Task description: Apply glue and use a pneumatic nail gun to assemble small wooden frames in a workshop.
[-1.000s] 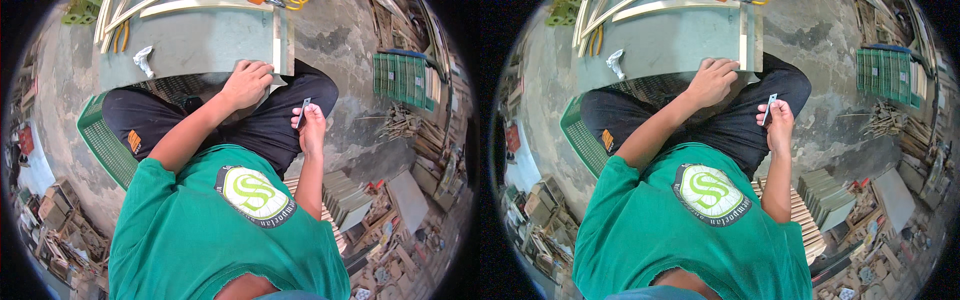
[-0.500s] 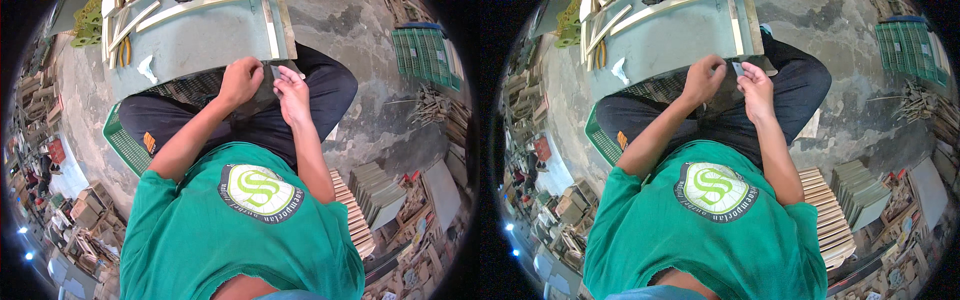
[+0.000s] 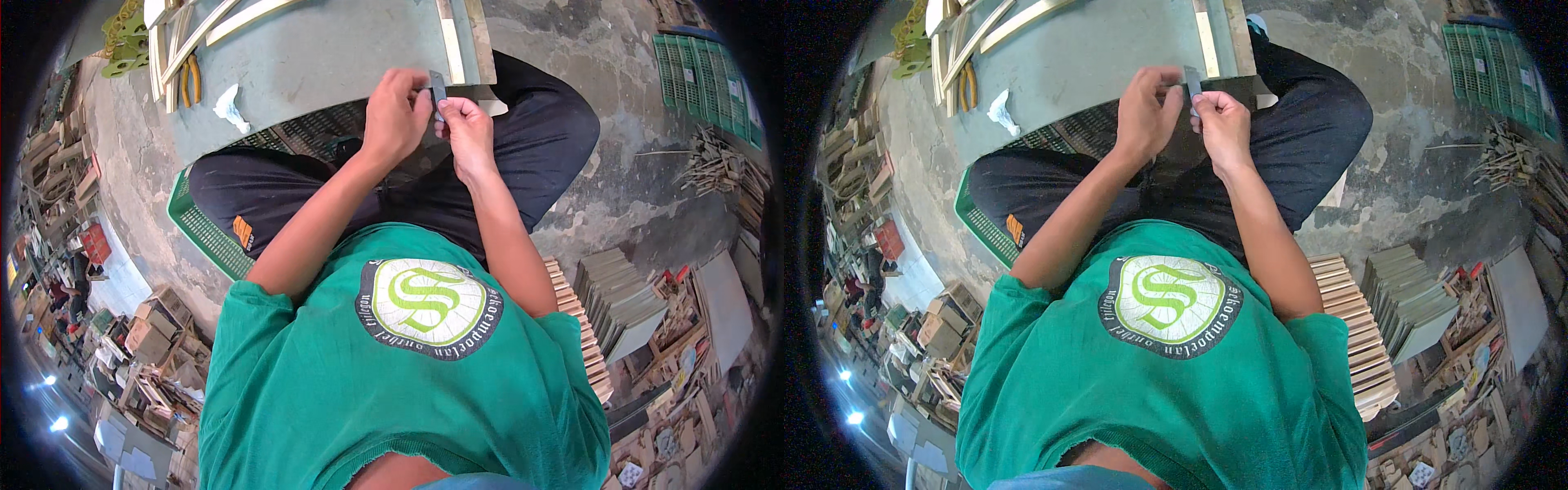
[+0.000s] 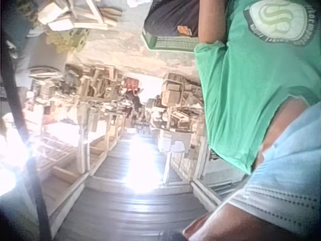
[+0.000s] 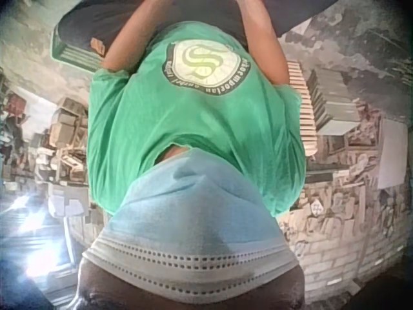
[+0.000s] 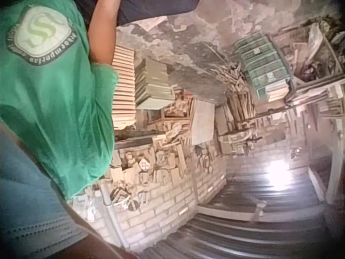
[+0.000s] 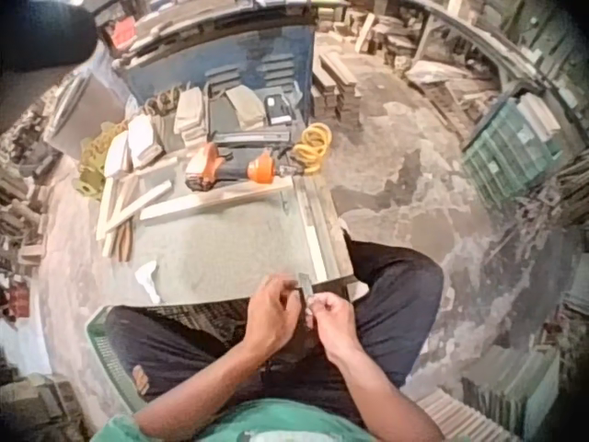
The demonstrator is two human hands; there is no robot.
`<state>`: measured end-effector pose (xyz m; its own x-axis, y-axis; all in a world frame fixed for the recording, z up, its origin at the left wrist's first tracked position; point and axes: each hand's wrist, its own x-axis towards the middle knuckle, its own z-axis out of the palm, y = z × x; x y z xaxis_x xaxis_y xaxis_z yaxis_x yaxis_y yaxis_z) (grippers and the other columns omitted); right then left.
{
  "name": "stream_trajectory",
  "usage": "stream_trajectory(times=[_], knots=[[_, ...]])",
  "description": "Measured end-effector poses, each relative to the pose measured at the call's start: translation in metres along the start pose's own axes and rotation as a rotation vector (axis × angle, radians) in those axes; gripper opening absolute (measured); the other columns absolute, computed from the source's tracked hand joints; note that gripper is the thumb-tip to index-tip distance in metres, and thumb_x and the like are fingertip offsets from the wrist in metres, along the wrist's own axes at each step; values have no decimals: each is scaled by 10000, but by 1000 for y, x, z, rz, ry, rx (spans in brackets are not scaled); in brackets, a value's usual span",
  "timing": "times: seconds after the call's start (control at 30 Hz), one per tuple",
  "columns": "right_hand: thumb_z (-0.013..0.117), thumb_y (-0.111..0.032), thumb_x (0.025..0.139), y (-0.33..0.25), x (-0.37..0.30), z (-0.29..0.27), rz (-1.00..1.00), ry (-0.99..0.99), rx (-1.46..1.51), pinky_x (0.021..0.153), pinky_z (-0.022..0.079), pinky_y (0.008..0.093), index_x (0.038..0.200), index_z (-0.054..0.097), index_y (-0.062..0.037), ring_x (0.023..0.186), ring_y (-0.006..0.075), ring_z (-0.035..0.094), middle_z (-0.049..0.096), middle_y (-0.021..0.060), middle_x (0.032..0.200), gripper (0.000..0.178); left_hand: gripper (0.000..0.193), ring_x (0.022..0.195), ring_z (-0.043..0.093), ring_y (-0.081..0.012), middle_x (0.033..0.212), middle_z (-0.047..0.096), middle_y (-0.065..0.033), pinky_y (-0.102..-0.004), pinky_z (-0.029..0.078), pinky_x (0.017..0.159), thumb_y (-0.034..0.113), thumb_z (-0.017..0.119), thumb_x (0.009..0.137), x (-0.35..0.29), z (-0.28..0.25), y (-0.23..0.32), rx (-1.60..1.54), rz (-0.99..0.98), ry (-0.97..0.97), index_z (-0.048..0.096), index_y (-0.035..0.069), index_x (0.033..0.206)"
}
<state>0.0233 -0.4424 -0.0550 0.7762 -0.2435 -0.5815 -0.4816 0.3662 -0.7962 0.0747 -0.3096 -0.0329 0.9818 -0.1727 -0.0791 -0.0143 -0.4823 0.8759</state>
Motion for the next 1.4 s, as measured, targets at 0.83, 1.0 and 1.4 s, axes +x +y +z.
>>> stream_trajectory(times=[0.83,1.0,1.4], knots=[[636,-137,1028,1,3,-9,125,-125,231,673,506,255,974,679,-47,699,87,581,663,6,841,114,143,954,714,-294,1366,664,-125,-411,532,812,150,690,838,-8,-8,-19,364,435,-187,617,58,919],[634,-134,1030,2,4,-11,147,-110,245,689,517,254,979,680,-57,711,85,590,665,-1,850,103,153,953,714,-298,1380,655,-137,-415,533,822,160,695,838,-7,-8,-15,377,448,-187,609,54,906],[630,-152,1039,3,5,-12,124,-140,233,690,518,231,981,684,-70,728,72,603,670,-13,865,114,215,941,716,-310,1393,640,-170,-430,535,848,214,720,848,-9,-9,-18,377,480,-184,609,40,907]])
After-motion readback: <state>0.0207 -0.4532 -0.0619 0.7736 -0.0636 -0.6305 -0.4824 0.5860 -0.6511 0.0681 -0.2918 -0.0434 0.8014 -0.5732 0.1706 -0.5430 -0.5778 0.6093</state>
